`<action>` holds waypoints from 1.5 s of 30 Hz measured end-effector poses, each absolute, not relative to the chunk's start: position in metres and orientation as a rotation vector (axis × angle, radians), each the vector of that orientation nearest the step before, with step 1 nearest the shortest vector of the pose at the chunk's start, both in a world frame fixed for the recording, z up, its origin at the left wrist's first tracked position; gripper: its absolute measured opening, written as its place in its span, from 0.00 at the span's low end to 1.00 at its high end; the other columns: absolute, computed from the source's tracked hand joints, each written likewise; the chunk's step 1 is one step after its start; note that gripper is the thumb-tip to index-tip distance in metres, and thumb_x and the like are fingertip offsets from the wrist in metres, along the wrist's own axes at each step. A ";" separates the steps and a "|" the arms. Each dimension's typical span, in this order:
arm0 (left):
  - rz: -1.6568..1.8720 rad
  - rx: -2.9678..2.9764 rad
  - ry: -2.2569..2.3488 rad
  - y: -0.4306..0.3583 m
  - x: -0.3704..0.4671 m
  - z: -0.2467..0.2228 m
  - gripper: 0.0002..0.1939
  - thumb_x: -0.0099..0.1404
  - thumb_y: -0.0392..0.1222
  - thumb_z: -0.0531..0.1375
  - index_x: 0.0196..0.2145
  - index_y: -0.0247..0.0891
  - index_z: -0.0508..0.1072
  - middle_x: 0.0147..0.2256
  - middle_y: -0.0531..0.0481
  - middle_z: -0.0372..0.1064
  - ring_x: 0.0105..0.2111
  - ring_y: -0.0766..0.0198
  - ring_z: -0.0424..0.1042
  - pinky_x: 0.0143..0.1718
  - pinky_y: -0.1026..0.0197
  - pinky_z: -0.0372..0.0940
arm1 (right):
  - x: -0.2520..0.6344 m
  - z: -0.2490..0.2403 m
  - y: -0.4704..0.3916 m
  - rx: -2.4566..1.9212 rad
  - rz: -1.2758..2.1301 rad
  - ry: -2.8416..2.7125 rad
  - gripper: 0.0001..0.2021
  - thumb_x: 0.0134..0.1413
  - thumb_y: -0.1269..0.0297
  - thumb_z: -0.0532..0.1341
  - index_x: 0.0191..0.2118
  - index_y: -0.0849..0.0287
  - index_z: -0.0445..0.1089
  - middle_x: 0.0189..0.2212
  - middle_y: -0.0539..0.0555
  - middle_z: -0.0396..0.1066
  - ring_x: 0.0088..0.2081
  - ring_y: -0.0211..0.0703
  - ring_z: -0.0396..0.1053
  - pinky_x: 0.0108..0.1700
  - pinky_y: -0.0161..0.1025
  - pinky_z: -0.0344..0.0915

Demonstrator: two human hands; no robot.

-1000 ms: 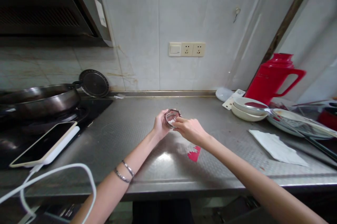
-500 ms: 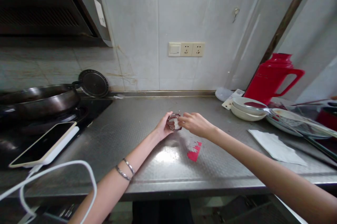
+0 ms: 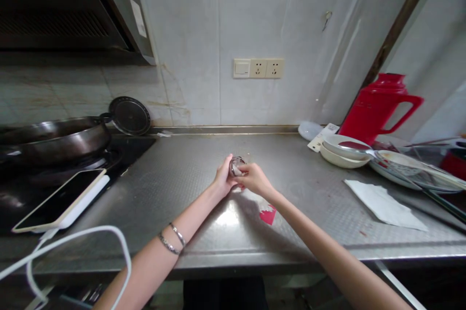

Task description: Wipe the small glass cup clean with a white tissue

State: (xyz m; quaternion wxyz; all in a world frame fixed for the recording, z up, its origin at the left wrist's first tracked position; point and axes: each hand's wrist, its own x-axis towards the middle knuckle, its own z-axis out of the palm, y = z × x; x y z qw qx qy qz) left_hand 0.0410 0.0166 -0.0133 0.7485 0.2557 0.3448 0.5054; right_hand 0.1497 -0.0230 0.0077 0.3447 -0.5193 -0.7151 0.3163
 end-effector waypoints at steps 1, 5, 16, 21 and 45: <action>1.080 0.565 0.754 0.016 0.040 -0.012 0.17 0.61 0.53 0.55 0.26 0.35 0.67 0.17 0.53 0.66 0.17 0.65 0.66 0.22 0.63 0.62 | 0.153 0.009 -0.019 -1.302 0.957 -1.797 0.03 0.41 0.70 0.59 0.23 0.61 0.69 0.14 0.44 0.62 0.20 0.35 0.65 0.22 0.30 0.60; 0.994 0.565 0.680 0.014 0.037 -0.005 0.20 0.63 0.54 0.51 0.30 0.34 0.69 0.23 0.47 0.71 0.21 0.60 0.70 0.28 0.54 0.67 | 0.172 0.023 -0.009 -1.189 1.224 -1.623 0.13 0.39 0.61 0.64 0.32 0.63 0.74 0.16 0.46 0.66 0.20 0.34 0.64 0.23 0.31 0.62; 0.766 0.524 0.484 0.016 0.025 0.001 0.21 0.62 0.50 0.49 0.39 0.30 0.71 0.33 0.34 0.74 0.31 0.48 0.74 0.22 0.59 0.63 | 0.205 0.025 0.023 -1.175 0.329 -1.505 0.16 0.50 0.53 0.59 0.29 0.62 0.74 0.25 0.52 0.71 0.31 0.41 0.68 0.34 0.36 0.65; 0.773 0.527 0.534 0.019 0.026 -0.003 0.29 0.61 0.58 0.47 0.39 0.29 0.73 0.29 0.34 0.74 0.23 0.54 0.72 0.14 0.66 0.53 | 0.192 0.020 0.018 -0.989 0.247 -1.776 0.13 0.57 0.59 0.55 0.38 0.58 0.75 0.41 0.57 0.74 0.44 0.45 0.71 0.47 0.41 0.66; 0.747 0.589 0.612 0.012 0.032 -0.008 0.28 0.59 0.57 0.46 0.30 0.27 0.73 0.23 0.34 0.72 0.17 0.56 0.70 0.13 0.62 0.59 | 0.196 0.023 -0.009 -0.843 0.009 -2.246 0.14 0.61 0.66 0.51 0.40 0.59 0.74 0.45 0.59 0.74 0.48 0.45 0.71 0.49 0.40 0.68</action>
